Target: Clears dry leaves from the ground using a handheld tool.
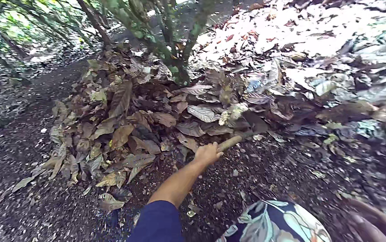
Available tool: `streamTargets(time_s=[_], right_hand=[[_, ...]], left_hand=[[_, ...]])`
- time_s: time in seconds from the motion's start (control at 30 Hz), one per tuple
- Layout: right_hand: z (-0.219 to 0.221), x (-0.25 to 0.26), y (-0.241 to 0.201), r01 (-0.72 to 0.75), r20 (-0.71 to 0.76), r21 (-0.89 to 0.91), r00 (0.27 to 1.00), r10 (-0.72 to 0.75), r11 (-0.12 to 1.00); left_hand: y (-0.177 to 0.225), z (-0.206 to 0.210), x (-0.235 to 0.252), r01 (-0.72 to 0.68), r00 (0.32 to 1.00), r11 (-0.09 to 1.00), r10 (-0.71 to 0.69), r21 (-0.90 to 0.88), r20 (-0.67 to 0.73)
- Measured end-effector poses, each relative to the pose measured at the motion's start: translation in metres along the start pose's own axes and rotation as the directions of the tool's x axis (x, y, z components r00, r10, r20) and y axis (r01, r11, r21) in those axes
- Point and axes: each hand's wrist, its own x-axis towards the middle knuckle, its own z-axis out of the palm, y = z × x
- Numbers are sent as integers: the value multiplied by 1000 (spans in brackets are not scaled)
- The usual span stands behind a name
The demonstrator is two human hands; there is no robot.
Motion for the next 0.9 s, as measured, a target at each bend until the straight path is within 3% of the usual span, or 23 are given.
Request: streamTargets(time_s=[0.1,0.2,0.3,0.37,0.47,0.6,0.67,0.73,0.8,0.9], right_hand=[[-10,-6,14,-10,-69,34,998,12,999],[-17,-12,22,-20,-123,51,992,26,998],[-17,-16,27,-58,-147,48,987,64,997],[-14,-13,31,-58,-144,40,988,64,997],[-1,-6,30,-40,-140,19,989,42,999],[26,3,14,-10,-77,10,997,10,1000],[36,5,4,23,-50,-3,999,-23,1000],[42,6,-3,46,-24,-23,999,-46,999],[44,5,-6,51,-16,-36,999,-52,998],[39,3,-8,40,-21,-33,999,-40,999]], left_hand=[[1,39,13,-22,996,991,11,133,85],[-45,42,2,209,972,973,-218,101,86],[-107,2,-23,530,848,845,-530,-72,22],[-161,-35,-44,637,748,734,-662,-234,-41],[-230,-90,-77,626,662,639,-738,-446,-128],[-248,-144,-104,423,572,524,-787,-740,-231],[-238,-159,-110,342,580,528,-769,-777,-267],[-220,-161,-115,292,635,535,-728,-792,-258],[-196,-141,-116,292,718,616,-647,-732,-258],[-160,-78,-109,335,841,785,-498,-521,-210]])
